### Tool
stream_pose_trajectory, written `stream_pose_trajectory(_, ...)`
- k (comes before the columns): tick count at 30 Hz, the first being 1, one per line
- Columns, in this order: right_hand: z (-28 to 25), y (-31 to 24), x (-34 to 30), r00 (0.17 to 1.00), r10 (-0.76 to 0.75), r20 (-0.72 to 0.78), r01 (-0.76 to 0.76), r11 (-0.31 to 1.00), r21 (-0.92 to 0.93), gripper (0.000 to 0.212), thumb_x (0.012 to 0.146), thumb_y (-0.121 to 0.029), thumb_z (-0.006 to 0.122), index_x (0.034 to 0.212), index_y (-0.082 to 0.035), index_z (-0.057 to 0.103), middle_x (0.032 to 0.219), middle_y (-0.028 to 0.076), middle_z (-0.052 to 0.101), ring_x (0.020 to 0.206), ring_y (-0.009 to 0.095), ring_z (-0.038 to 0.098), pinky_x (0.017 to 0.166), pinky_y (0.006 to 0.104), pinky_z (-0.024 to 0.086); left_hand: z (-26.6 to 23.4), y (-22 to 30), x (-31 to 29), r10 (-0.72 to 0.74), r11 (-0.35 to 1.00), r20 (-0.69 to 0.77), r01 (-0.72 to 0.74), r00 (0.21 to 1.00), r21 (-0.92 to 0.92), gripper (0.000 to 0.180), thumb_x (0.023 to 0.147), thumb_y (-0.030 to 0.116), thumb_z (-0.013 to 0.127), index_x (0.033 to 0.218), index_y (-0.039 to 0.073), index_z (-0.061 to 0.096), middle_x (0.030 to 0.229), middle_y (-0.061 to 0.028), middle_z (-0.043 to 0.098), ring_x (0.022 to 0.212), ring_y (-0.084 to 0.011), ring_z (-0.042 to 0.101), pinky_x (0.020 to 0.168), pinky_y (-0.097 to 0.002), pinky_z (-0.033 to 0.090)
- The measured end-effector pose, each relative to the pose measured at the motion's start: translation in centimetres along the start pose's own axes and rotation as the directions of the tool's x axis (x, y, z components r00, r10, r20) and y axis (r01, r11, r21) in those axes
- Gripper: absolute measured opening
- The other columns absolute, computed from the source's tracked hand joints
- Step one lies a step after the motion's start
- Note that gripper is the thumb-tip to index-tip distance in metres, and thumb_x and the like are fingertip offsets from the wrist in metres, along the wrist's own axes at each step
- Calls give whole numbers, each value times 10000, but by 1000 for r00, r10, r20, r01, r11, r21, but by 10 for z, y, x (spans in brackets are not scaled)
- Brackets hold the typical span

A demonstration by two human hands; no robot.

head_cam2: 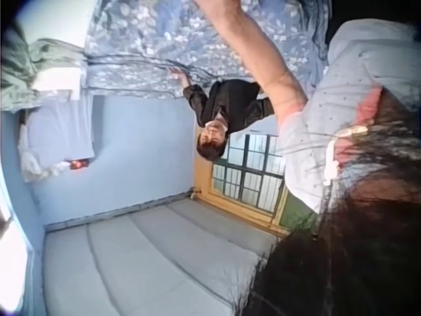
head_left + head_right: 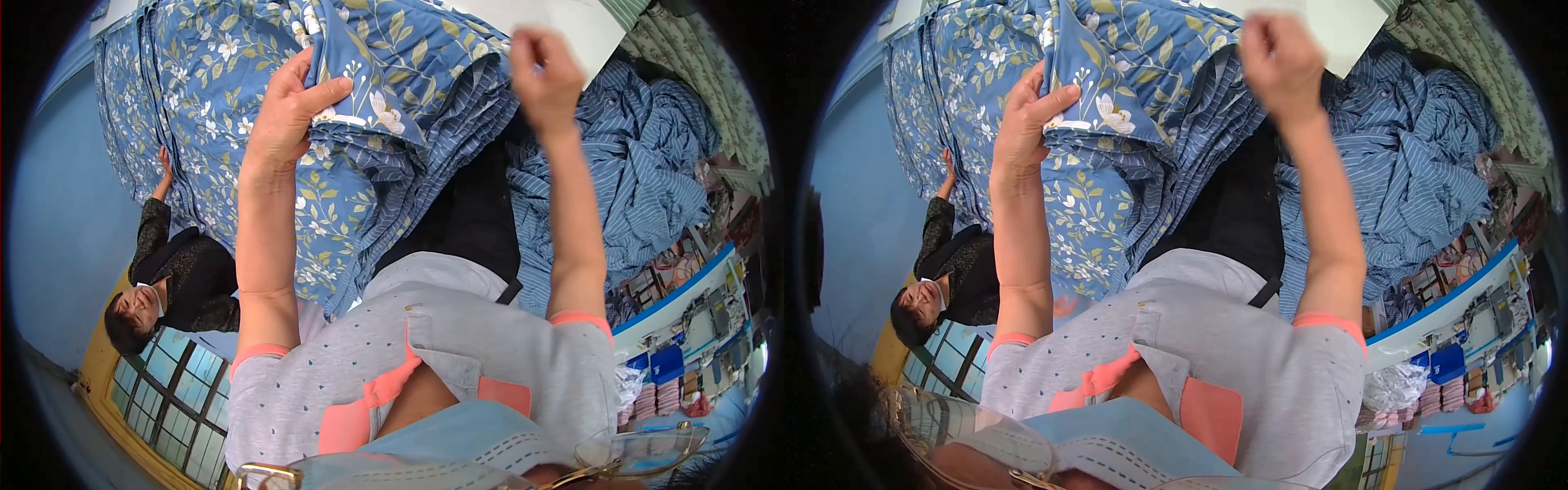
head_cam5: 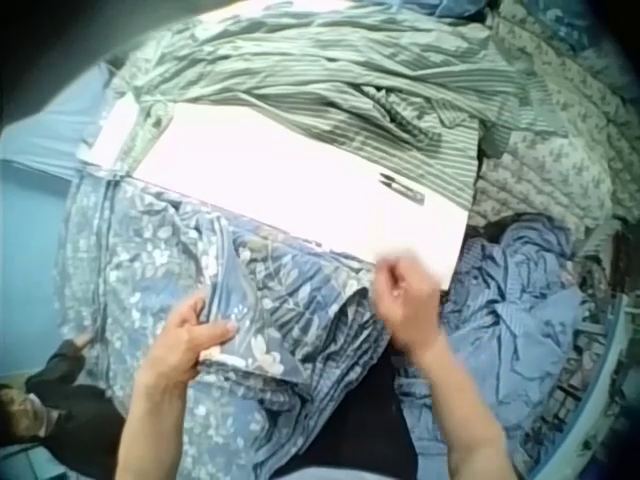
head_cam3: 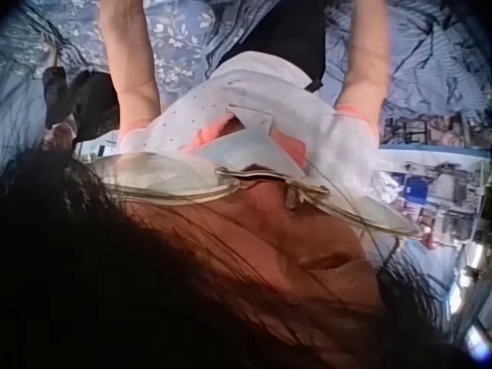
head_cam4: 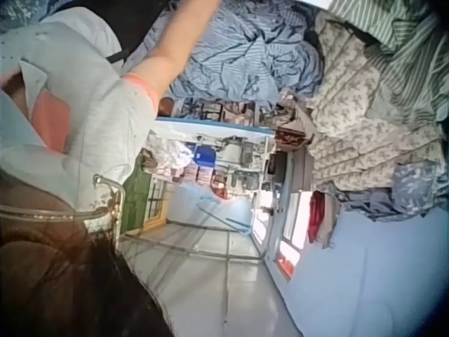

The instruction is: Straightening and arranging a duvet cover on a bed.

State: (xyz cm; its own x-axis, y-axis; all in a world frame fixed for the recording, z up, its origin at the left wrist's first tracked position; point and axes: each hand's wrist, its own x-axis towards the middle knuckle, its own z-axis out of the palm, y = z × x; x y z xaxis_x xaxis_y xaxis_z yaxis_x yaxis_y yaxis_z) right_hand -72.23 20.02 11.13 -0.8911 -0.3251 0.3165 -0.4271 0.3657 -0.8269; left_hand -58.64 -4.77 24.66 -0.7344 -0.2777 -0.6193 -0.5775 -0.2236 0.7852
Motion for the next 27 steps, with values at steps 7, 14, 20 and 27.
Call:
stream_pose_trajectory(7, 40, -12, -56, 999, -26, 19, 31, 870, -491, 332, 745, -86, 684, 1055, -32, 578, 1011, 158, 589, 912, 342, 599, 767, 410, 516, 13, -2, 8, 35, 999, 17, -35, 999, -8, 341, 842, 18, 690, 1172, -21, 612, 982, -52, 703, 818, -86, 664, 744, -232, 529)
stream_pose_trajectory(14, 45, 29, -54, 998, 14, -53, -29, 956, -292, 68, 806, -56, 648, 874, -50, 646, 789, 120, 633, 727, 316, 634, 655, 403, 522, 9, -3, 0, 16, 998, -13, -16, 1000, -58, 356, 833, 20, 698, 1173, -20, 602, 991, -64, 702, 826, -98, 673, 751, -253, 546)
stream_pose_trajectory(20, 35, 49, -67, 840, 517, -165, -429, 818, 382, 56, 904, -44, 669, 918, 5, 691, 766, 18, 662, 657, 95, 590, 597, 248, 479, 7, -9, 12, 69, 997, 83, -67, 994, -24, 381, 819, 47, 717, 1178, -17, 604, 987, -47, 694, 815, -97, 665, 738, -239, 531)
stream_pose_trajectory(27, 30, 25, -56, 912, 394, -112, -378, 915, 144, 87, 900, -59, 673, 966, -5, 690, 794, 17, 667, 706, 79, 591, 653, 228, 476, 3, 0, 6, 16, 1000, 53, -15, 998, -18, 372, 821, 37, 703, 1181, -16, 623, 1029, -65, 704, 881, -118, 670, 802, -259, 533)
